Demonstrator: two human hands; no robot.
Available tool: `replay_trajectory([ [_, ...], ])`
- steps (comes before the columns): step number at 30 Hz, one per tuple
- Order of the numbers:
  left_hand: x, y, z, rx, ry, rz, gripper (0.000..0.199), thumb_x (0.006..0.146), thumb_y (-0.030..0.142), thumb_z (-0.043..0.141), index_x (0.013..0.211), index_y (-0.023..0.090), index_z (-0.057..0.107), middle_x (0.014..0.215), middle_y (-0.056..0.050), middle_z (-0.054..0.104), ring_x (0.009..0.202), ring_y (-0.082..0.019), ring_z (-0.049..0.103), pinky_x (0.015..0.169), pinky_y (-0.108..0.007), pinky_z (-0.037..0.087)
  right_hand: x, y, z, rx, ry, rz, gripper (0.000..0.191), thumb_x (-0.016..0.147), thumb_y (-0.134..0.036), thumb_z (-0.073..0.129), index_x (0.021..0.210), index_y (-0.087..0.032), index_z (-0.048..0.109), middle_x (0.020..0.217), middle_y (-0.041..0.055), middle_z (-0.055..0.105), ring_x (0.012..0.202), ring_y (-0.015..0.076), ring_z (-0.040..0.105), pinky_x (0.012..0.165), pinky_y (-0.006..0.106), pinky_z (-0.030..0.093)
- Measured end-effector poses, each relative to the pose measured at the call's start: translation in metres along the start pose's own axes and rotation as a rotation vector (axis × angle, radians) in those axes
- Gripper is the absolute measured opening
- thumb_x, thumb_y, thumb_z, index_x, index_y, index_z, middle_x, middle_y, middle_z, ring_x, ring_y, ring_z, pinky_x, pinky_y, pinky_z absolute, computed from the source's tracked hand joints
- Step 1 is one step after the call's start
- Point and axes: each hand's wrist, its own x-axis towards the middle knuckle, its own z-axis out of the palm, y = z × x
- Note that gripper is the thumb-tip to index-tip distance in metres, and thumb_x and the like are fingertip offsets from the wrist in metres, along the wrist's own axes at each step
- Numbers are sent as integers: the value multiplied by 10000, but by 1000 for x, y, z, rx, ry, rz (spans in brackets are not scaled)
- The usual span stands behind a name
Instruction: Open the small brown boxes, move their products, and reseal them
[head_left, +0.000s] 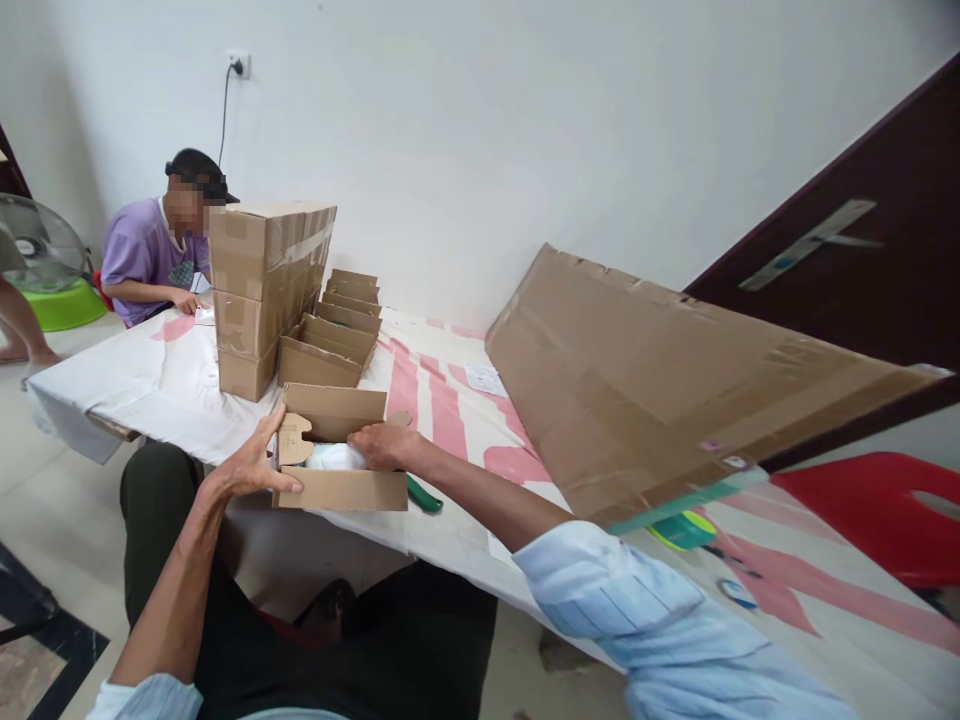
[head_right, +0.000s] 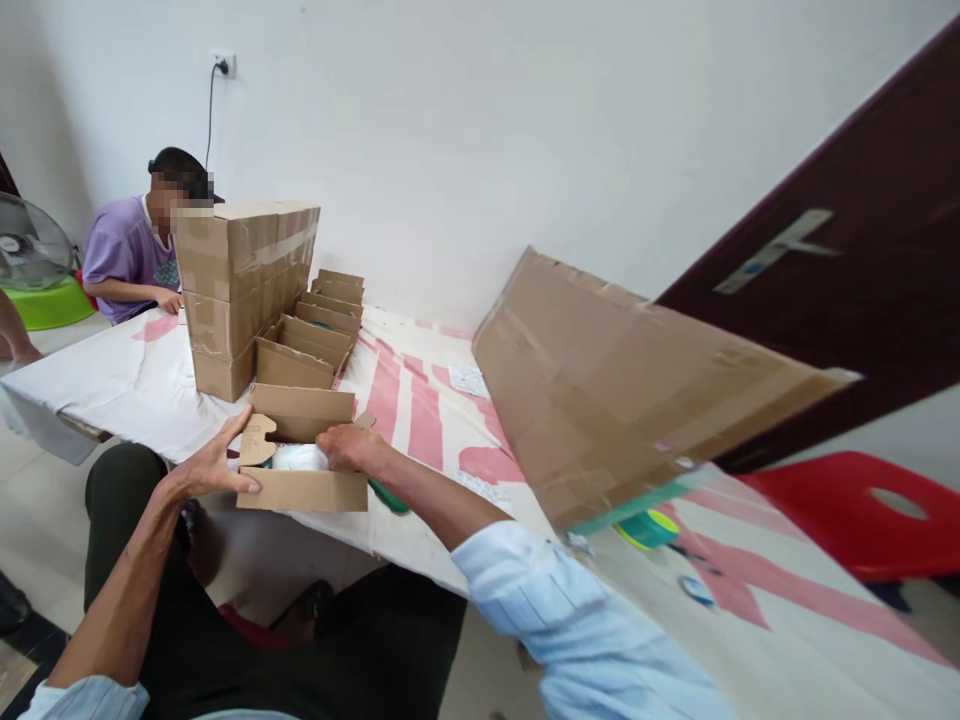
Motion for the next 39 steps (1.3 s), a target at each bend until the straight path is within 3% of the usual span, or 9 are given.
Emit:
replay_trajectory([
  [7,0,-4,1,13,8,15,1377,681,611,917,1724,236,100,1764,-189,197,1604,-438,256,1282,-603,316,-10,4,1,109,60,-86,287,861,-263,740,1137,-199,700,1213,142,754,1144,300,701,948,360,522],
  [14,3,-6,2,-33,8,32,1389,666,582,929,1725,257,91,1734,-189,251,1556,-451,325,1174,-569,472,-29,3,-7,260,231,-138,407,814,-340,809,1162,-178,674,1250,143,717,1180,312,662,990,391,502],
  [21,17,-8,5,1,14,53,1380,654,561,941,1722,234,132,1719,-210,268,1545,-450,346,1187,-573,453,-64,16,-33,310,489,-157,376,756,-244,787,1118,-192,701,1170,106,692,1083,282,640,890,362,499],
  [26,36,-3,9,9,-41,34,1431,608,589,959,1722,261,124,1743,-203,249,1575,-448,316,1217,-585,415,-96,35,-52,584,556,-79,466,710,-217,730,1174,-191,715,1174,81,701,1016,242,637,813,306,504],
  [32,45,-1,9,17,-70,4,1356,637,629,930,1714,267,190,1755,-200,261,1590,-448,311,1264,-628,322,-117,57,-48,795,619,-35,407,710,-318,742,1092,-176,749,1071,52,733,991,247,650,821,326,523],
  [35,46,10,3,52,-11,31,1265,682,648,897,1701,262,253,1753,-191,275,1600,-436,296,1274,-617,310,-122,66,-41,908,694,-43,432,715,-372,780,1099,-174,769,1084,59,751,1025,264,659,870,360,528],
  [39,55,46,-2,-55,65,122,1195,754,673,841,1705,277,235,1753,-164,289,1606,-408,297,1259,-573,358,-121,66,-40,1113,756,-91,499,711,-462,835,1118,-178,779,1104,73,761,1014,266,676,884,384,530],
])
